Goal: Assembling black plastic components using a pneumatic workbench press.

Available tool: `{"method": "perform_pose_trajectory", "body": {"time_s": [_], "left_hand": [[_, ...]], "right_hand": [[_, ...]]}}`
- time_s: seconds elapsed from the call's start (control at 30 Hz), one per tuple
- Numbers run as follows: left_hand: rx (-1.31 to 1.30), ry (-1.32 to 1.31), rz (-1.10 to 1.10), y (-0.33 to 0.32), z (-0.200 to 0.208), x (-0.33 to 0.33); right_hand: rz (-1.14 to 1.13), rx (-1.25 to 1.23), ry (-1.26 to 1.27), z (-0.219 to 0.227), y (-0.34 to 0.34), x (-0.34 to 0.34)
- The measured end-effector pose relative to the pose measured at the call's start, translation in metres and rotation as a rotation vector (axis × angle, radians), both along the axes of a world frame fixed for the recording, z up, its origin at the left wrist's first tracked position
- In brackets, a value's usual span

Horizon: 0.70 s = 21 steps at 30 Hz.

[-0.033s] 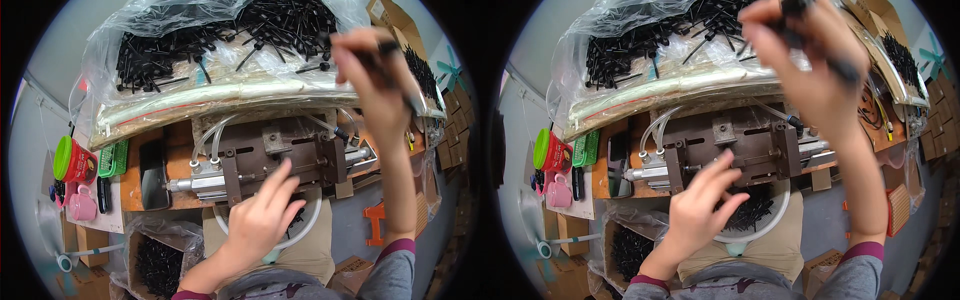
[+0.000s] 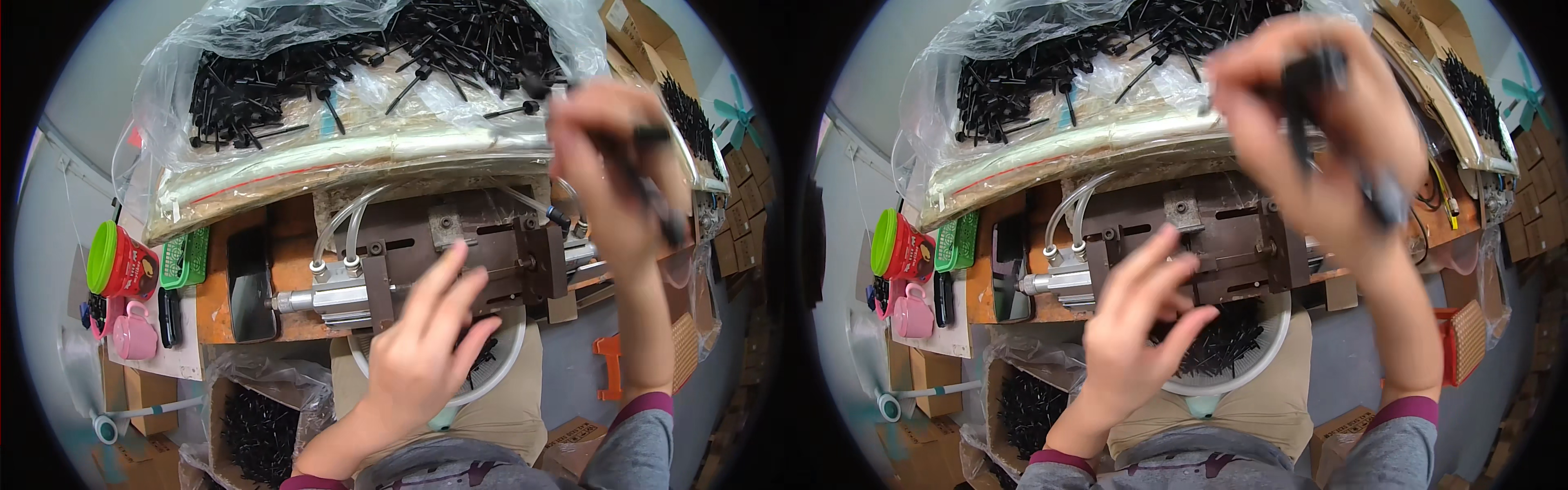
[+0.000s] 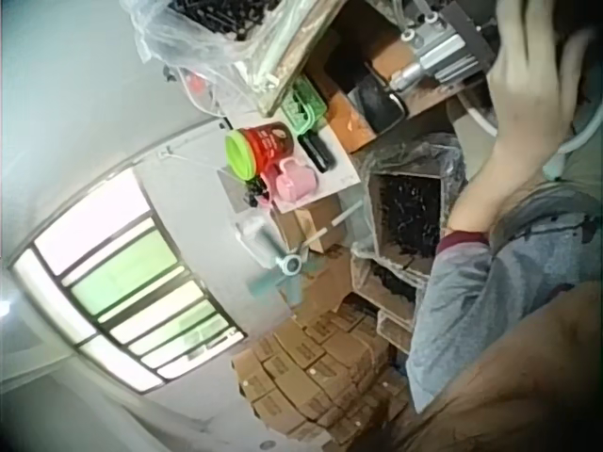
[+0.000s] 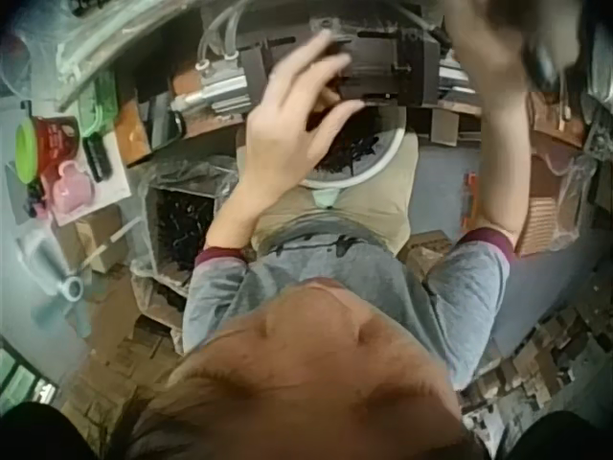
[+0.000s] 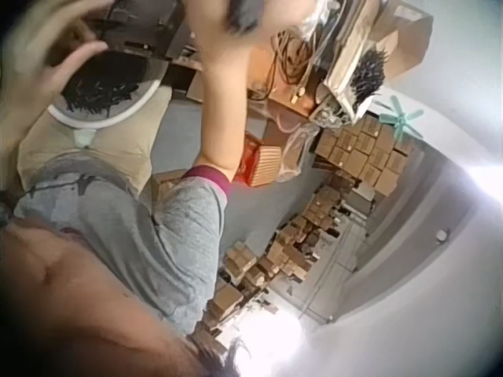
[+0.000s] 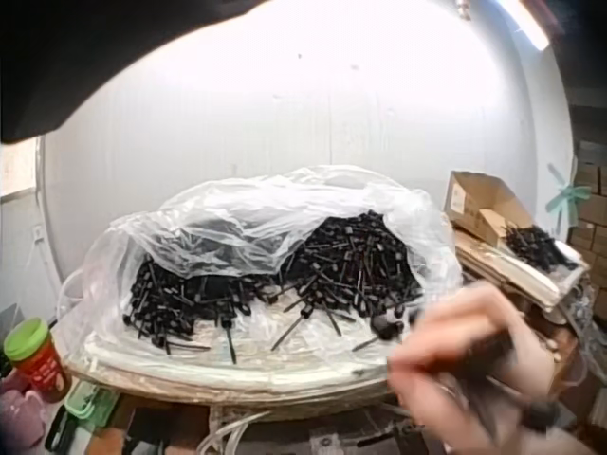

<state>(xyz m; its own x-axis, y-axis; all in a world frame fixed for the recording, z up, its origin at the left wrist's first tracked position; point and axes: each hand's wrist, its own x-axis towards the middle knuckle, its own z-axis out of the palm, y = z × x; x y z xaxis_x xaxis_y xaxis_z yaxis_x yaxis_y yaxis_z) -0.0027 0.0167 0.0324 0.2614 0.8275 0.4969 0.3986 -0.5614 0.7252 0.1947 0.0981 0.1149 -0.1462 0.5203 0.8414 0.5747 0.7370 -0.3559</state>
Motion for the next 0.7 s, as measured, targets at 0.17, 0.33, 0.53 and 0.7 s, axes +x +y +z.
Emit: {"method": "perform_pose_trajectory", "body": {"time_s": [0.17, 0.33, 0.53, 0.7], "left_hand": [[-0.245, -0.415, -0.216, 0.002, 0.015, -0.001], [-0.322, -0.465, -0.311, -0.001, 0.001, -0.01], [-0.06, -0.05, -0.115, -0.015, -0.005, -0.01], [0.172, 0.336, -0.048, -0.018, -0.031, -0.003]], "right_hand": [[0.086, -0.089, -0.105, -0.042, -0.081, -0.006], [0.313, -0.296, -0.018, -0.064, -0.097, -0.006], [0.259, -0.641, 0.538, -0.077, -0.098, 0.001], [0.312, -0.773, 0.771, -0.074, -0.1, 0.002]]}}
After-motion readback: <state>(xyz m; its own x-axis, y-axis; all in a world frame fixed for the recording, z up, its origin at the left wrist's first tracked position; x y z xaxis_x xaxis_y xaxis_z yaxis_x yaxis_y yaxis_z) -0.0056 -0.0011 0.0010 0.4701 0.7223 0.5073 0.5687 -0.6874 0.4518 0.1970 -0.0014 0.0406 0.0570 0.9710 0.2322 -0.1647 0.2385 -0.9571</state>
